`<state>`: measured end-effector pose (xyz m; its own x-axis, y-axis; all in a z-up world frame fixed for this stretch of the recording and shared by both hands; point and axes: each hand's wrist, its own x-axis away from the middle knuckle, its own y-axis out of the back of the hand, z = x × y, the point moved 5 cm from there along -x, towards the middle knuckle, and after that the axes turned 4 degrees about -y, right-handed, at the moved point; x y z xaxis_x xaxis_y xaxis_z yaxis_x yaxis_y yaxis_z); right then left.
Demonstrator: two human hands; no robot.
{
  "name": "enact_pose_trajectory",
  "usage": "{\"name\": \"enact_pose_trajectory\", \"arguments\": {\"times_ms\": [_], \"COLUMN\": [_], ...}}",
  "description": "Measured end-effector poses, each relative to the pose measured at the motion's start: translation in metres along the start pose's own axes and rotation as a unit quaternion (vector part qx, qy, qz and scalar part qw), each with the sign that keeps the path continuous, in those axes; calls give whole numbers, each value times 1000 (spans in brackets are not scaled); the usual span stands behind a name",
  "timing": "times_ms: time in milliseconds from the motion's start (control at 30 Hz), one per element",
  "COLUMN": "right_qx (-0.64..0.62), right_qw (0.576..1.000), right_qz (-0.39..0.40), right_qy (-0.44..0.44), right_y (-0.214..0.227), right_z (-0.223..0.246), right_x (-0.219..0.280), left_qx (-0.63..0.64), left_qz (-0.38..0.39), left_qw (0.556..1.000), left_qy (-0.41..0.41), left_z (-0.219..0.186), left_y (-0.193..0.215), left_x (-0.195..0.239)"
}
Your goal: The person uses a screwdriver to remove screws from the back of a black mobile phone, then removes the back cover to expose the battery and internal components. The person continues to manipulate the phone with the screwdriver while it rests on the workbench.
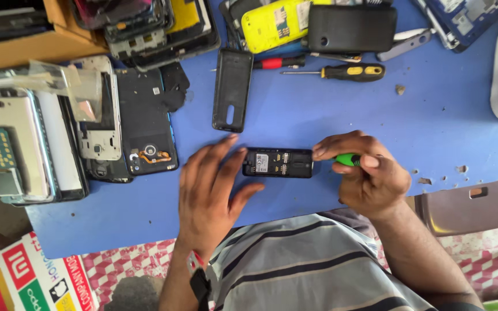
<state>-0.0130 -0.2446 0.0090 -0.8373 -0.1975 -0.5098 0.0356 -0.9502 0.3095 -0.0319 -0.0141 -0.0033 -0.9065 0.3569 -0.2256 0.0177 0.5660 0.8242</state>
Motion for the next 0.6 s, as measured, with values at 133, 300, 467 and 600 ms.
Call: {"name": "enact_pose_trajectory", "arguments": {"times_ms": [133, 300, 467, 600], "right_qx": [-21, 58, 10, -1], "right_qw": [1000, 996, 1000, 998], "right_qz": [10, -12, -8, 11], "right_qy": [18, 67, 3, -66], "right_y": [-1, 1, 4, 6], "right_z": [-1, -4, -3, -4], "right_x": [-3, 9, 13, 6], "left_qx": [-115, -132, 48, 275], "left_qz": [-7, 14, -33, -12], "left_qw": [993, 990, 998, 957], "left_qy": [4, 38, 2, -92], "left_z": [0, -1, -26, -69], "left_y": [14, 41, 57, 69], "left_x": [17, 48, 49, 23]}}
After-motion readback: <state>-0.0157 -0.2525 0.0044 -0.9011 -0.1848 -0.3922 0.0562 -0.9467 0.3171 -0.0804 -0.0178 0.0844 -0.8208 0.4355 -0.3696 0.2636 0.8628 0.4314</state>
